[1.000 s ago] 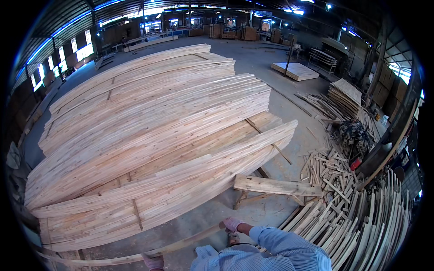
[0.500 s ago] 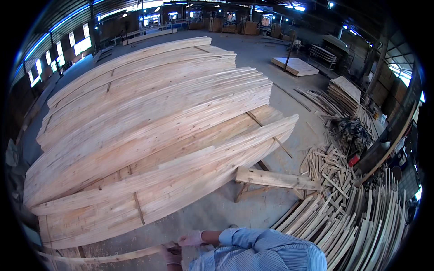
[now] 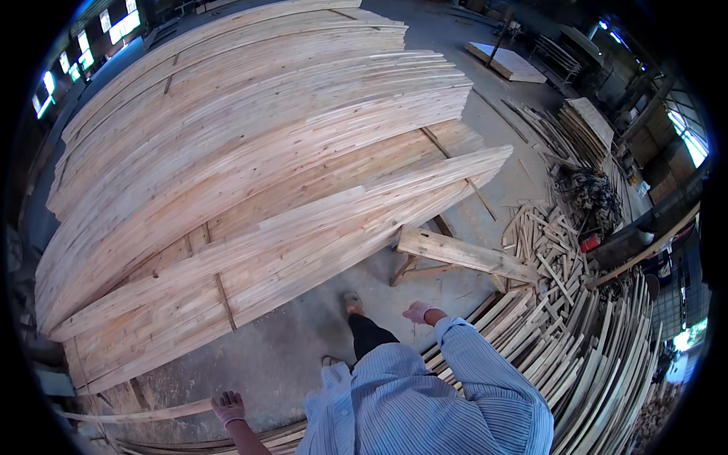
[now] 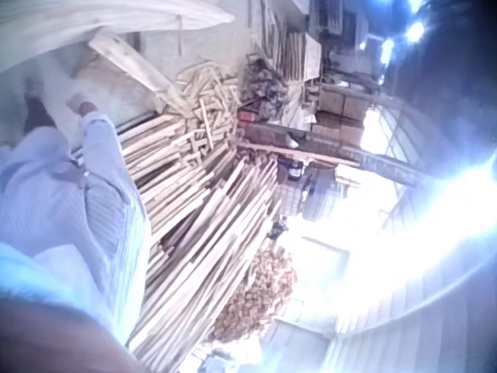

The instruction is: The person repeatedly picks up long, thin wooden planks from a pile on the floor and places them onto a larger stack of planks. The person handles the planks by hand, moving them one at a time.

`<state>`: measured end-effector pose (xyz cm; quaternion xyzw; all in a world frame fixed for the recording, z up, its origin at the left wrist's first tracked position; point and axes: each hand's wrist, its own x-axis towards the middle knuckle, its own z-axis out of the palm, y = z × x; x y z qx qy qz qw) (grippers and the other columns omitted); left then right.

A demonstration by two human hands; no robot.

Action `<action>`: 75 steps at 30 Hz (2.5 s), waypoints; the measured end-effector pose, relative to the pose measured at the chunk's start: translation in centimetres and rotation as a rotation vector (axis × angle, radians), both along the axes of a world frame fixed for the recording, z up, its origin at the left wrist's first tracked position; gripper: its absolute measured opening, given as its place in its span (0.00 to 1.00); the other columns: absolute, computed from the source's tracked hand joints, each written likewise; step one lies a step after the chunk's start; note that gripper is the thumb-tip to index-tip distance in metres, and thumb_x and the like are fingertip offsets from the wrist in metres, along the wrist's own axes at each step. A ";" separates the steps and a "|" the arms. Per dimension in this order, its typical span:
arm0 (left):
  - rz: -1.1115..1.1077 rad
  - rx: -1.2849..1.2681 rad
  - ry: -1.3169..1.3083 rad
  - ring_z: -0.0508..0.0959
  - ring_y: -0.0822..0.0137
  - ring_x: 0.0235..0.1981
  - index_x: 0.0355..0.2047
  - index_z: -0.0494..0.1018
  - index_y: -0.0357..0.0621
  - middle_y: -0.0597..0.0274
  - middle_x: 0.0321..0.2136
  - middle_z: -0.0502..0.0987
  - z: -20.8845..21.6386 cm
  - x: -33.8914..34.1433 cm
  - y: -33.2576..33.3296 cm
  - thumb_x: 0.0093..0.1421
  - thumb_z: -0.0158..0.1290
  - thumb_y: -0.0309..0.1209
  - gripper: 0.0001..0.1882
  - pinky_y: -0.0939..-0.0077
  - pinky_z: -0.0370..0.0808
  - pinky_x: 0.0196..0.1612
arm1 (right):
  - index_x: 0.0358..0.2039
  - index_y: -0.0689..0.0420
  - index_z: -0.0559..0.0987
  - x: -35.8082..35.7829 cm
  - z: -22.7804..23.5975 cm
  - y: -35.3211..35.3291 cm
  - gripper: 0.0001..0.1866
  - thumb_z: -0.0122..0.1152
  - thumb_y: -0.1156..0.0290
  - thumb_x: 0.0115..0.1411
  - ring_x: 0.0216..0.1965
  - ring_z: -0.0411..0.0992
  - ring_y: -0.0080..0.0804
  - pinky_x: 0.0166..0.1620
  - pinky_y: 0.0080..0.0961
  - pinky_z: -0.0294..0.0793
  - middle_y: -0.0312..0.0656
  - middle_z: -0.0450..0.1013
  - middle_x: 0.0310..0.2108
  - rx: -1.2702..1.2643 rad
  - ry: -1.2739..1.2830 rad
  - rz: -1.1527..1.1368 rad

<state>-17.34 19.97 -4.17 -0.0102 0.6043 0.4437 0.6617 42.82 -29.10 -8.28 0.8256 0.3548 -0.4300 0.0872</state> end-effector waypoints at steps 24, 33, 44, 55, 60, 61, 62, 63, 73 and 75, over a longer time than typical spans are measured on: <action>0.072 -0.339 -0.092 0.69 0.60 0.24 0.24 0.63 0.53 0.65 0.21 0.65 2.5 22.8 -17.7 0.70 0.51 0.51 0.22 0.62 0.65 0.28 | 0.55 0.56 0.75 28.5 6.9 43.5 0.34 0.75 0.57 0.49 0.54 0.75 0.43 0.60 0.45 0.69 0.46 0.79 0.48 0.327 -0.607 0.266; -0.166 -0.356 0.003 0.82 0.54 0.39 0.49 0.72 0.46 0.57 0.39 0.82 0.4 25.5 -15.9 0.69 0.51 0.53 0.23 0.53 0.79 0.45 | 0.37 0.55 0.85 30.1 5.1 43.4 0.20 0.74 0.56 0.47 0.46 0.80 0.49 0.51 0.43 0.79 0.51 0.82 0.41 0.309 -0.524 0.264; -0.205 -0.167 -0.207 0.81 0.59 0.31 0.42 0.74 0.53 0.63 0.34 0.82 -0.5 27.3 -8.6 0.68 0.52 0.47 0.13 0.60 0.80 0.38 | 0.45 0.57 0.82 20.7 9.3 30.0 0.29 0.67 0.45 0.54 0.49 0.78 0.53 0.55 0.46 0.77 0.54 0.79 0.46 0.142 -0.217 0.408; -0.285 0.059 -0.565 0.78 0.55 0.42 0.47 0.73 0.53 0.60 0.41 0.79 0.9 28.1 -6.0 0.64 0.54 0.64 0.29 0.51 0.76 0.49 | 0.58 0.38 0.78 10.0 2.1 9.3 0.21 0.51 0.48 0.69 0.52 0.74 0.46 0.52 0.49 0.74 0.44 0.76 0.49 0.818 -0.395 0.980; 0.024 0.068 -0.725 0.77 0.46 0.44 0.50 0.72 0.45 0.52 0.41 0.77 3.6 27.6 -8.6 0.58 0.56 0.70 0.40 0.43 0.74 0.54 | 0.59 0.41 0.78 1.9 6.4 5.0 0.23 0.52 0.46 0.68 0.59 0.71 0.47 0.56 0.51 0.72 0.46 0.75 0.53 0.373 -0.140 0.618; 0.081 0.008 -0.782 0.77 0.44 0.43 0.50 0.71 0.43 0.51 0.40 0.77 3.8 27.0 -9.0 0.57 0.57 0.71 0.42 0.42 0.75 0.53 | 0.58 0.42 0.78 0.4 7.4 4.4 0.23 0.52 0.47 0.69 0.57 0.73 0.48 0.56 0.51 0.73 0.47 0.76 0.53 0.517 -0.181 0.641; 0.036 0.071 -0.851 0.77 0.43 0.41 0.49 0.71 0.41 0.50 0.39 0.76 4.0 26.3 -9.3 0.56 0.55 0.72 0.44 0.41 0.75 0.52 | 0.58 0.44 0.78 -0.6 8.5 4.0 0.23 0.52 0.47 0.69 0.56 0.74 0.49 0.55 0.50 0.74 0.48 0.76 0.54 0.667 -0.221 0.665; 0.017 0.064 -0.907 0.77 0.43 0.39 0.48 0.70 0.39 0.50 0.37 0.76 4.1 25.7 -9.4 0.56 0.53 0.74 0.46 0.41 0.76 0.50 | 0.58 0.46 0.79 -1.7 9.5 3.6 0.23 0.52 0.48 0.70 0.54 0.76 0.49 0.54 0.49 0.75 0.49 0.76 0.55 0.815 -0.270 0.688; 0.040 0.053 -0.768 0.72 0.49 0.26 0.42 0.70 0.36 0.54 0.26 0.73 6.6 21.8 -12.7 0.55 0.32 0.84 0.55 0.41 0.74 0.42 | 0.60 0.47 0.76 -5.2 12.4 1.8 0.23 0.53 0.52 0.70 0.56 0.75 0.46 0.58 0.46 0.73 0.47 0.75 0.56 0.397 -0.110 0.502; 0.044 0.071 -0.787 0.72 0.50 0.26 0.41 0.70 0.37 0.54 0.24 0.72 7.4 21.7 -14.2 0.55 0.33 0.84 0.55 0.41 0.75 0.42 | 0.60 0.47 0.76 -4.9 12.3 1.3 0.23 0.53 0.53 0.70 0.56 0.74 0.46 0.59 0.46 0.73 0.47 0.75 0.56 0.385 -0.095 0.500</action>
